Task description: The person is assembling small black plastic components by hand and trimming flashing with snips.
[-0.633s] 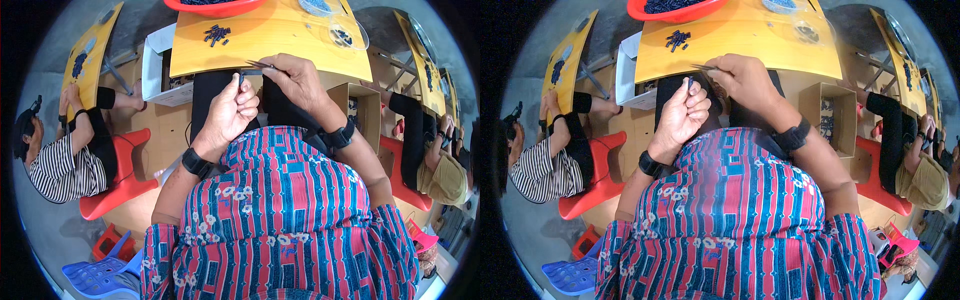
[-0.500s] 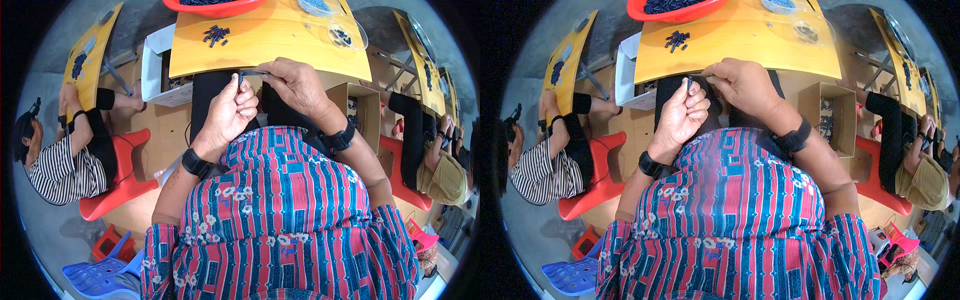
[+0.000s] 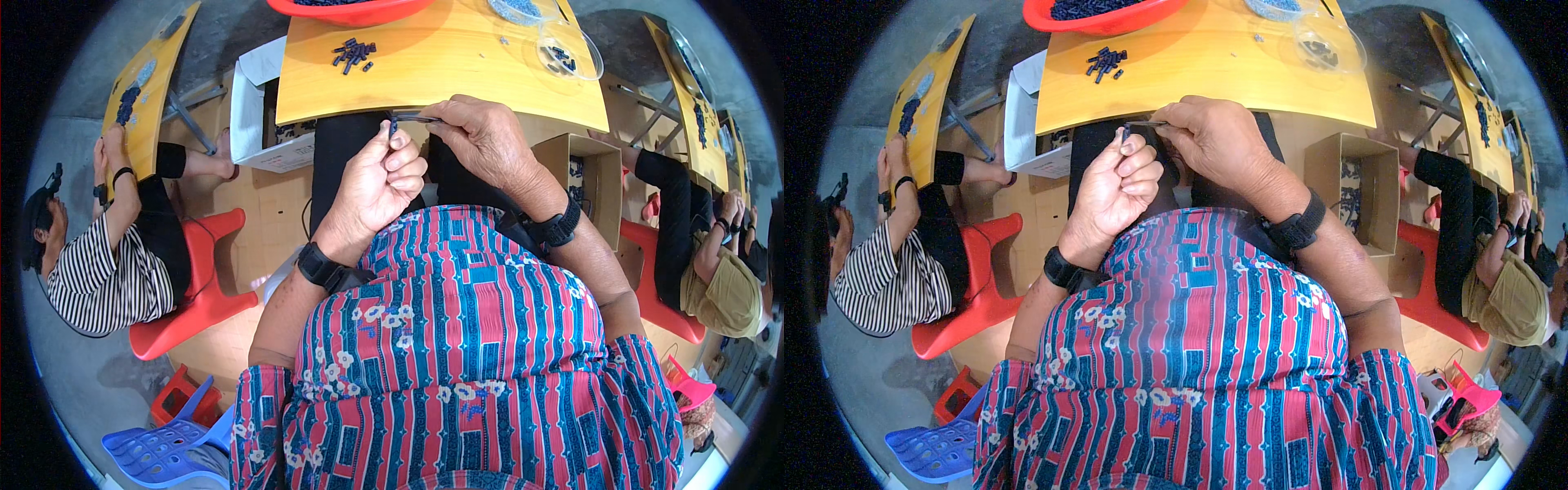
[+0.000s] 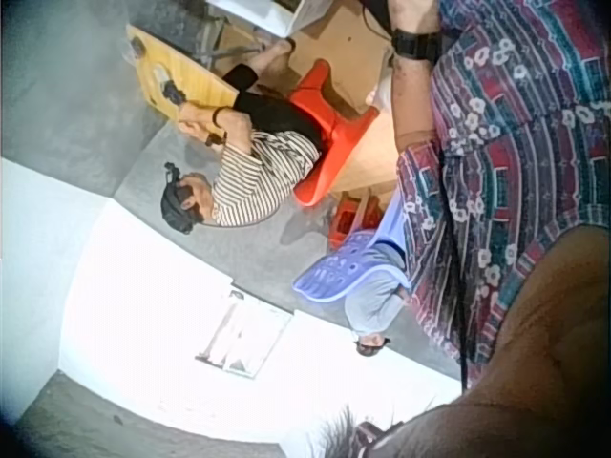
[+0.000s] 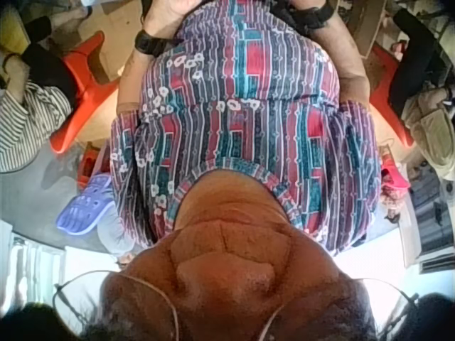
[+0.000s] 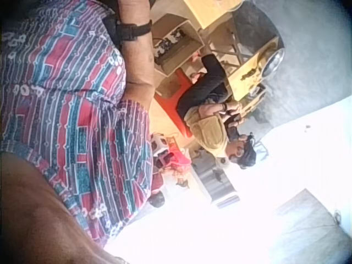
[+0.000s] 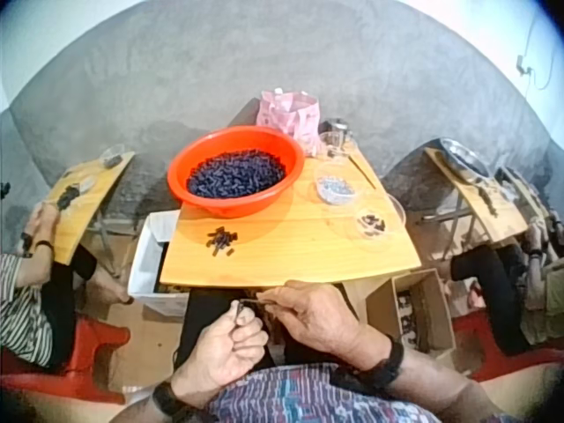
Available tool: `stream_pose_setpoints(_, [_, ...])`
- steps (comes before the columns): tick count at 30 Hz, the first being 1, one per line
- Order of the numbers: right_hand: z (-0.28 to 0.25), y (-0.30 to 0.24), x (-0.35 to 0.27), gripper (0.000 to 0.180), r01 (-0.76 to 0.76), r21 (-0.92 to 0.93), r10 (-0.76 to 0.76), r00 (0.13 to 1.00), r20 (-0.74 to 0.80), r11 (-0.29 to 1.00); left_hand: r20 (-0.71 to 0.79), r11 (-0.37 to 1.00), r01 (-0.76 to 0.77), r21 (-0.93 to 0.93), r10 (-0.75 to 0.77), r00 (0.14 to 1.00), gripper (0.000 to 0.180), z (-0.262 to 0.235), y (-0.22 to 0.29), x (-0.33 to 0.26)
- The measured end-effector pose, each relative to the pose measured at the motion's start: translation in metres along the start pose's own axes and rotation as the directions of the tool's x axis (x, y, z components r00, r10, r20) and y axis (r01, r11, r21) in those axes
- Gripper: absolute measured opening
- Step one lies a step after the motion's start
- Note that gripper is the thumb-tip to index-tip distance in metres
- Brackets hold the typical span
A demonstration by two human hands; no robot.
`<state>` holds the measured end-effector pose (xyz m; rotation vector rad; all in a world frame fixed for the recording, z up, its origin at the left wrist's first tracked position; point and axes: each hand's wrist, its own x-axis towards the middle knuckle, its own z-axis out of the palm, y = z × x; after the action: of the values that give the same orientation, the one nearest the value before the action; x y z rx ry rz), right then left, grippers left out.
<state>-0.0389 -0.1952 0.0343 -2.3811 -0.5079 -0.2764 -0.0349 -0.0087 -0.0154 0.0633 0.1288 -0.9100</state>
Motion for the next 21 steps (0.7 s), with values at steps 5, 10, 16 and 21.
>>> stream_pose_setpoints(5, [0.0008, -0.0017, 0.0000, 0.016, -0.016, 0.015, 0.015, 1.000, 0.014, 1.000, 0.032, 0.999, 0.022, -0.046, -0.020, 0.999, 0.034, -0.0008, -0.0001, -0.0005])
stream_pose_setpoints(10, [-0.0029, -0.0057, 0.0005, 0.015, 0.028, -0.032, -0.028, 0.999, 0.016, 0.999, 0.013, 1.000, 0.012, -0.018, -0.012, 1.000, 0.034, -0.0003, -0.0007, 0.0001])
stream_pose_setpoints(16, [-0.0012, -0.0056, 0.0005, 0.015, -0.013, -0.068, 0.014, 1.000, 0.022, 0.998, -0.044, 0.998, -0.023, 0.054, 0.025, 0.999, 0.036, 0.0017, -0.0009, -0.0005])
stream_pose_setpoints(21, [-0.0024, -0.0058, 0.0007, 0.015, -0.021, -0.098, 0.025, 0.999, 0.036, 0.995, -0.084, 0.990, -0.051, 0.128, 0.062, 0.995, 0.035, 0.0031, -0.0007, 0.0000])
